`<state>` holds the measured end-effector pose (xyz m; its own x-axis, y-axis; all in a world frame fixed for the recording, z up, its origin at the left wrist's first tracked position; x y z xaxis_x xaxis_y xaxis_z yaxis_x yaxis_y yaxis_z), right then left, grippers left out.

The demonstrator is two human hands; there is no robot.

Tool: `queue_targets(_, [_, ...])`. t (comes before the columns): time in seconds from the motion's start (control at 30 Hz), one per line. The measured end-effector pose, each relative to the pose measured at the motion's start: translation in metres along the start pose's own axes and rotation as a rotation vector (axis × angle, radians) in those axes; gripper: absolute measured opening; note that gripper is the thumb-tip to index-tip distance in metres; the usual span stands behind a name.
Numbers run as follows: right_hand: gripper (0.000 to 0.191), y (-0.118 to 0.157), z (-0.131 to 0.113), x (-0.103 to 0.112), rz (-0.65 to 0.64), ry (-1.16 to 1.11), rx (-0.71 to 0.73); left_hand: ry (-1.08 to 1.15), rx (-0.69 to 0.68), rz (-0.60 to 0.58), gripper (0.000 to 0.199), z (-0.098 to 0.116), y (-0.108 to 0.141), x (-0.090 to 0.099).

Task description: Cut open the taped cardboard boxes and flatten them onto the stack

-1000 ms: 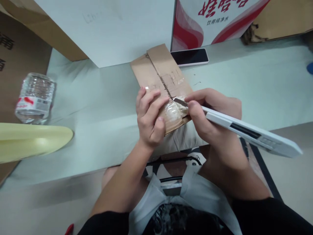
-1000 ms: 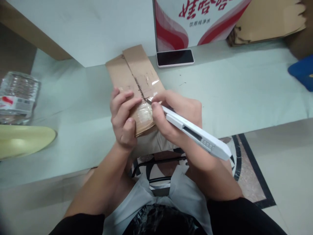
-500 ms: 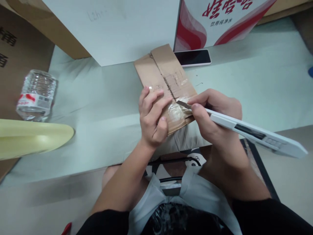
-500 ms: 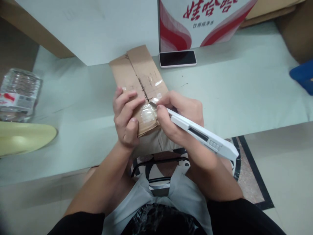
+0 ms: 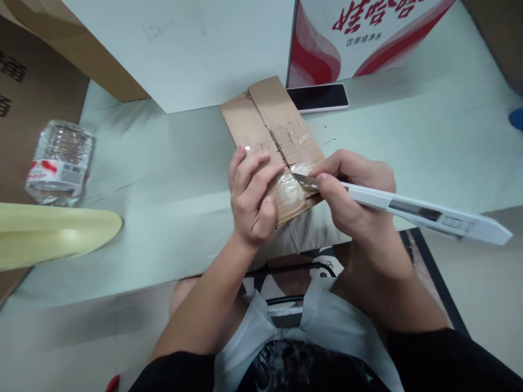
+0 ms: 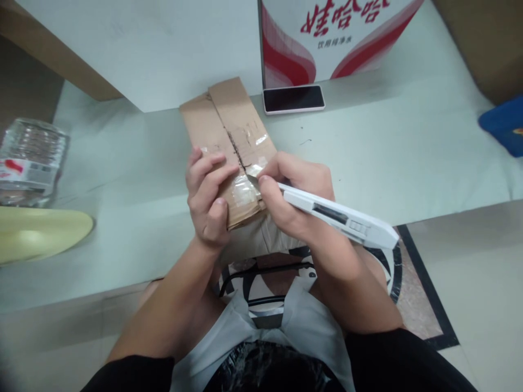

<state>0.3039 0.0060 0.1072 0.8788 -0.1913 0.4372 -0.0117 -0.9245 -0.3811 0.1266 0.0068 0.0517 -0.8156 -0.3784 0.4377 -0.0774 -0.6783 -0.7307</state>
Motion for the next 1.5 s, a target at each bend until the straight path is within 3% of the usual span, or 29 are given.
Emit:
queue_targets(0.2, [0.018, 0.004, 0.001, 0.002, 0.051, -0.051, 0.037, 0.032, -0.016, 0.02, 0.047, 0.0, 0.0, 0.001])
queue_targets(0.43, [0.017, -0.002, -0.007, -0.001, -0.066, 0.061, 0.115, 0.041, -0.013, 0.007, 0.046, 0.0, 0.0, 0.001])
queue_targets(0.6, [0.02, 0.002, -0.003, 0.003, -0.002, -0.071, 0.019, 0.053, -0.019, 0.008, 0.048, -0.001, -0.001, 0.002])
queue_targets(0.93, [0.023, 0.008, -0.002, 0.005, -0.002, -0.268, 0.071, 0.059, -0.018, -0.06, 0.049, -0.009, -0.004, 0.014])
queue_targets(1.17, [0.019, 0.008, 0.001, 0.0, -0.008, -0.494, 0.046, 0.174, -0.183, -0.027, 0.089, -0.005, -0.006, 0.011])
queue_targets(1.23, [0.017, 0.005, -0.002, 0.002, 0.027, -0.602, 0.065, 0.212, -0.153, 0.002, 0.087, -0.014, -0.004, 0.013])
queue_targets(1.33, [0.006, -0.003, 0.001, 0.01, 0.239, -0.662, 0.09, 0.275, -0.031, 0.094, 0.079, -0.031, 0.0, 0.023])
queue_targets(1.43, [0.023, -0.011, 0.029, 0.014, 0.402, -0.523, -0.001, 0.316, 0.187, 0.267, 0.061, -0.044, 0.002, 0.035])
queue_targets(1.5, [0.025, -0.016, 0.06, 0.01, 0.356, -0.309, -0.158, 0.383, 0.358, 0.423, 0.045, -0.049, 0.003, 0.042])
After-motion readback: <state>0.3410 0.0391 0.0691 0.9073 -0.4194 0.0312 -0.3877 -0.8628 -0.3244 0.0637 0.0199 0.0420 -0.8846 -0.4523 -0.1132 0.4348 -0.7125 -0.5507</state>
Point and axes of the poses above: each hand's wrist, its own y-axis away from the middle knuckle, its own x-axis out of the back of the hand, z = x × y, the point moved 4 cm from there along -y, towards the middle knuckle, and after that the axes turned 3 degrees about z, right-handed, at the moved point
